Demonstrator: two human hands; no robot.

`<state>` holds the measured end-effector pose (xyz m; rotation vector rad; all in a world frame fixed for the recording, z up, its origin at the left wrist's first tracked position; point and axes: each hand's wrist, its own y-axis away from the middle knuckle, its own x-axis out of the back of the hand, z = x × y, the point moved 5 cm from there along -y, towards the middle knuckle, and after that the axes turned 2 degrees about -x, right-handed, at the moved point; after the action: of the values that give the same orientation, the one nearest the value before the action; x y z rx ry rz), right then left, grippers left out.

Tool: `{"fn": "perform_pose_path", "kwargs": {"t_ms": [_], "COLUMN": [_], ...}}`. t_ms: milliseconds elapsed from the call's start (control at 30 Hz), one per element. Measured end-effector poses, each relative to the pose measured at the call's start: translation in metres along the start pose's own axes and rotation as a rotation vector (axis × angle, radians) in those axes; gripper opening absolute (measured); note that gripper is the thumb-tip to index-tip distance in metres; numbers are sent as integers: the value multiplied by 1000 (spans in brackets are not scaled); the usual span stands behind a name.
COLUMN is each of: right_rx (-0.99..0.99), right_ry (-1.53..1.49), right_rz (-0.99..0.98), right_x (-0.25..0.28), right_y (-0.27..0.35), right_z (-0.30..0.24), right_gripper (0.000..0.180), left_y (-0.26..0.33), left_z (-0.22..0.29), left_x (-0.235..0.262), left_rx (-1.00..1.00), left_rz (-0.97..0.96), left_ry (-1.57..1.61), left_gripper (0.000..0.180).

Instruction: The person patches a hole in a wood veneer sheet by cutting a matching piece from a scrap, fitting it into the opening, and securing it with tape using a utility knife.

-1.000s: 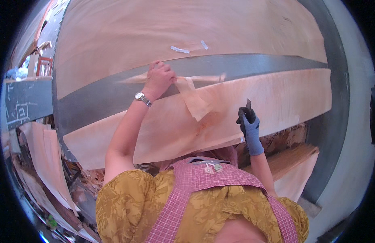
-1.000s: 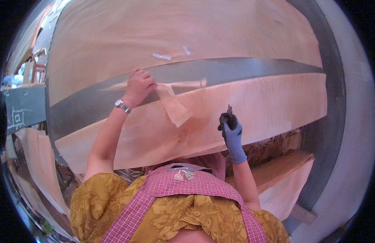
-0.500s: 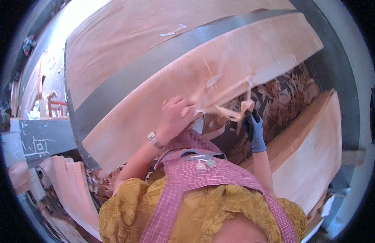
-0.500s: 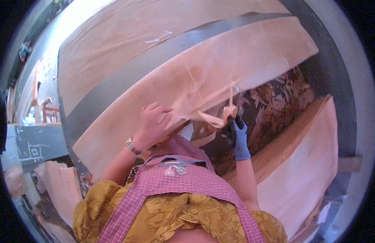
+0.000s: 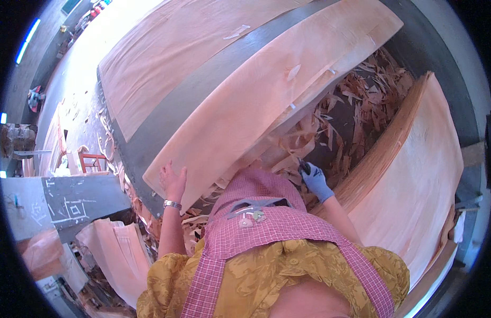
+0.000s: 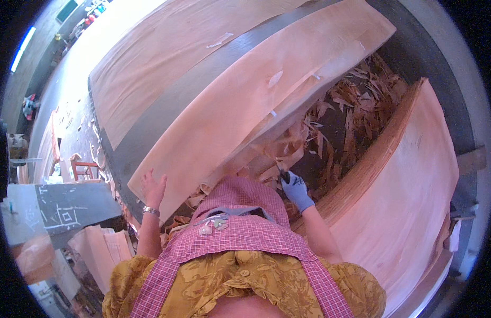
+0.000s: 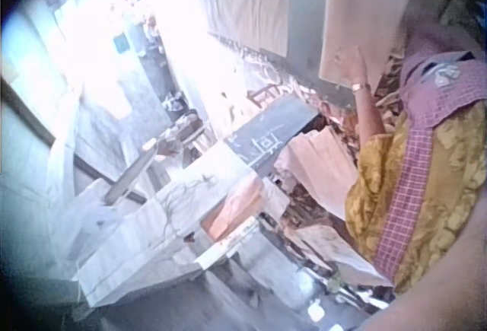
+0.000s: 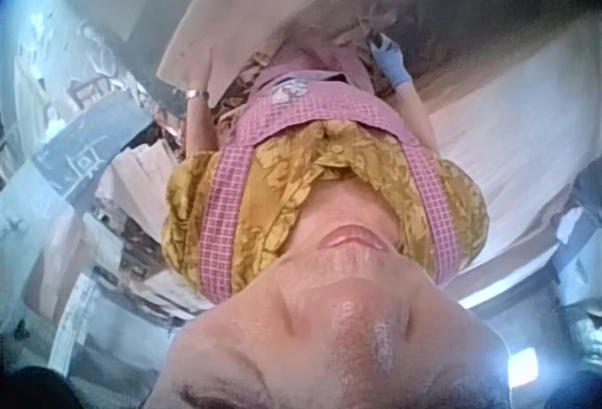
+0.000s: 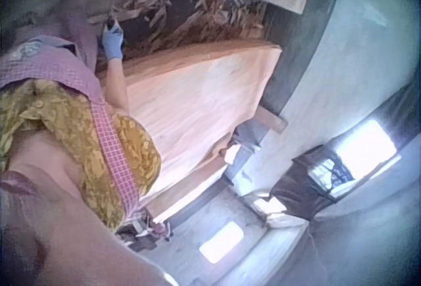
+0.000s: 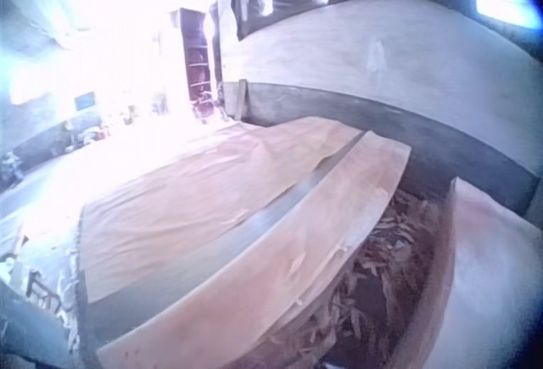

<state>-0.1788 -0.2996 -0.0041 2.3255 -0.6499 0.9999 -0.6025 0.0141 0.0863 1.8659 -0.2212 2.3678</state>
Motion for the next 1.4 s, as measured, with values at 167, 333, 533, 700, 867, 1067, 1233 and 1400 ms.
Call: {"fn": "perform_pose_path", "kwargs": {"t_ms": [167, 333, 533, 700, 867, 1067, 1233, 1400], "right_rx": [-106, -508, -430, -211, -320, -233, -91, -147], "right_ry": [-94, -578, -654, -590, -589, -852, -661, -608], "right_rz": [80, -57, -214, 20, -126, 37, 244, 396], "right_x": [-92, -161, -227, -294, -323, -353, -382, -353], "right_y": [92, 161, 227, 266, 284, 304, 267, 175], "right_z": [-6, -83, -190, -197, -225, -266, -323, -417], "right_gripper": [23, 20, 24, 24, 25, 31, 34, 36], "left_y": [-41, -27, 8, 62, 109, 80, 3, -54], "left_z": [-35, -123, -190, -153, -116, -112, -107, -108], "left_x": [-4, 16, 10, 25, 10, 20, 106, 132], "left_rx": [-177, -256, -346, -678, -1170, -1158, -745, -781], "left_rz": [52, 74, -312, -375, -19, 9, -171, -205], "left_ry": [175, 189, 66, -30, -77, -113, 567, 633], "left_gripper": [51, 32, 39, 49, 51, 24, 15, 16]}}
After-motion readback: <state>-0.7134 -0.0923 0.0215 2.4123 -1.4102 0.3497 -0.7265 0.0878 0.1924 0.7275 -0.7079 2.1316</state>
